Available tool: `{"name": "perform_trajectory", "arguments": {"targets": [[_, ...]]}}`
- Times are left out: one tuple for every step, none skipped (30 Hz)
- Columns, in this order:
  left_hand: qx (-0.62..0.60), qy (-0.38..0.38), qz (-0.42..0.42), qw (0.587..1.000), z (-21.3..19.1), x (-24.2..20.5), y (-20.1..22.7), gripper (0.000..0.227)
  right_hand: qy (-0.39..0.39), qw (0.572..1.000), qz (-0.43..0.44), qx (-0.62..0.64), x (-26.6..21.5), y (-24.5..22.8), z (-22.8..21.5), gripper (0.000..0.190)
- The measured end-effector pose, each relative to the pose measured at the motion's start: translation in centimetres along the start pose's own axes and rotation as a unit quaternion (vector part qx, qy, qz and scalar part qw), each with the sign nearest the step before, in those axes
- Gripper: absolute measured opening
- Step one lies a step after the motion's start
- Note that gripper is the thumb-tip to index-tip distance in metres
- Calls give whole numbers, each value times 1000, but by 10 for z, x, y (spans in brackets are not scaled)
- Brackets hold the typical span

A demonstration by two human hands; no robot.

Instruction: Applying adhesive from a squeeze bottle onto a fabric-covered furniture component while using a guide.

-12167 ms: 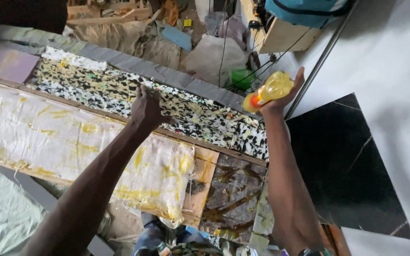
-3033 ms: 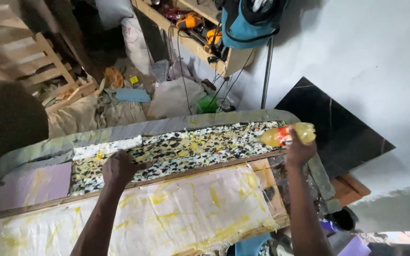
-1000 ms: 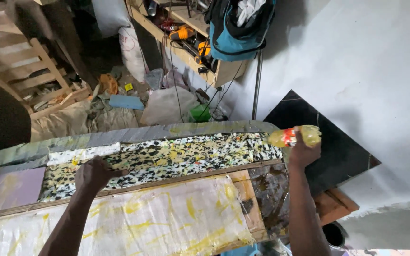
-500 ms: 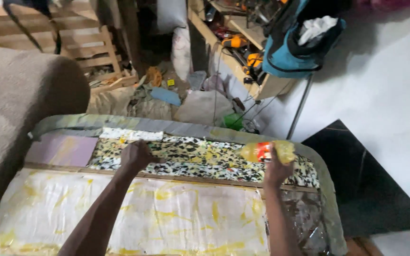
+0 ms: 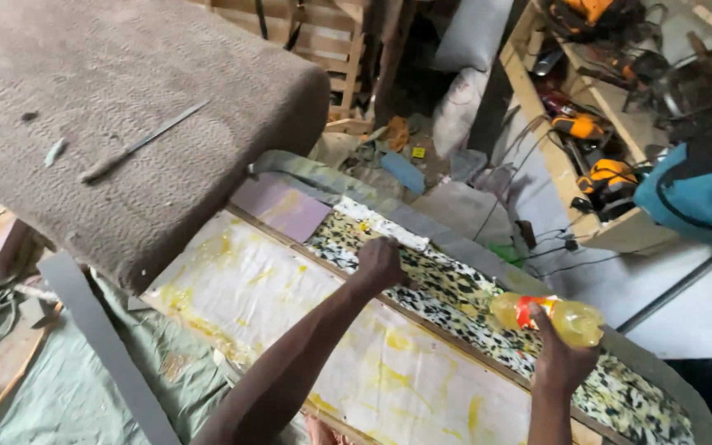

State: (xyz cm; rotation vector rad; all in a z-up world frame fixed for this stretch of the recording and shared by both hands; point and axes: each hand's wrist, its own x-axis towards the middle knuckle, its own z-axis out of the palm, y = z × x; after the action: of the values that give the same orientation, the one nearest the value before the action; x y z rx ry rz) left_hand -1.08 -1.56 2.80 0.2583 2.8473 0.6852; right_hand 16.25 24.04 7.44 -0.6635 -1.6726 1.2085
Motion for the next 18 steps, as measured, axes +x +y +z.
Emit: {"name": "perform_trajectory", "arguments": {"targets": [[-13,8,17,1000,6,3,-2,77,-17,999,45,16,-15,-10,6,58],[-27,16,33,999,12,8,-3,65,-34,995,89,31,-28,-20,12,59],[-28,14,33,999,11,5,-5,65,-35,995,89,28,-35,-14,17,59],[-61,17,33,997,10,2,-5,57,-45,995,88,24,-41,-8,22,54],[-93,17,38,995,10,0,-4,54,-50,995,86,18,-49,-3,25,50],[-94,12,42,995,10,0,-7,54,-44,995,87,14,-48,-1,29,50],[-60,-4,55,997,11,2,-7,71,-11,997,75,16,-45,1,31,50],[-25,-20,67,997,11,4,-7,93,23,998,63,18,-41,3,34,51],[-25,-26,76,996,23,10,-13,93,32,997,63,13,-33,7,33,51],[-14,-13,118,993,34,17,-19,88,77,995,64,21,-25,10,32,51],[-3,2,161,987,46,25,-25,84,121,990,65,30,-16,14,31,52],[-2,-3,169,986,43,23,-26,84,130,989,64,27,-28,10,41,52],[-40,-25,163,986,36,23,-28,67,74,991,85,70,-39,5,53,50],[-77,-48,157,983,30,22,-29,52,18,988,106,113,-50,0,65,48],[-74,-51,169,982,49,37,-36,52,30,988,103,113,-54,-2,73,48],[19,27,263,964,69,51,-41,39,24,995,85,50,-57,-3,81,53],[108,102,353,924,93,60,-45,27,20,997,71,-18,-62,-4,82,59],[107,96,367,919,69,48,-43,27,35,996,73,-22,-37,17,74,59]]}}
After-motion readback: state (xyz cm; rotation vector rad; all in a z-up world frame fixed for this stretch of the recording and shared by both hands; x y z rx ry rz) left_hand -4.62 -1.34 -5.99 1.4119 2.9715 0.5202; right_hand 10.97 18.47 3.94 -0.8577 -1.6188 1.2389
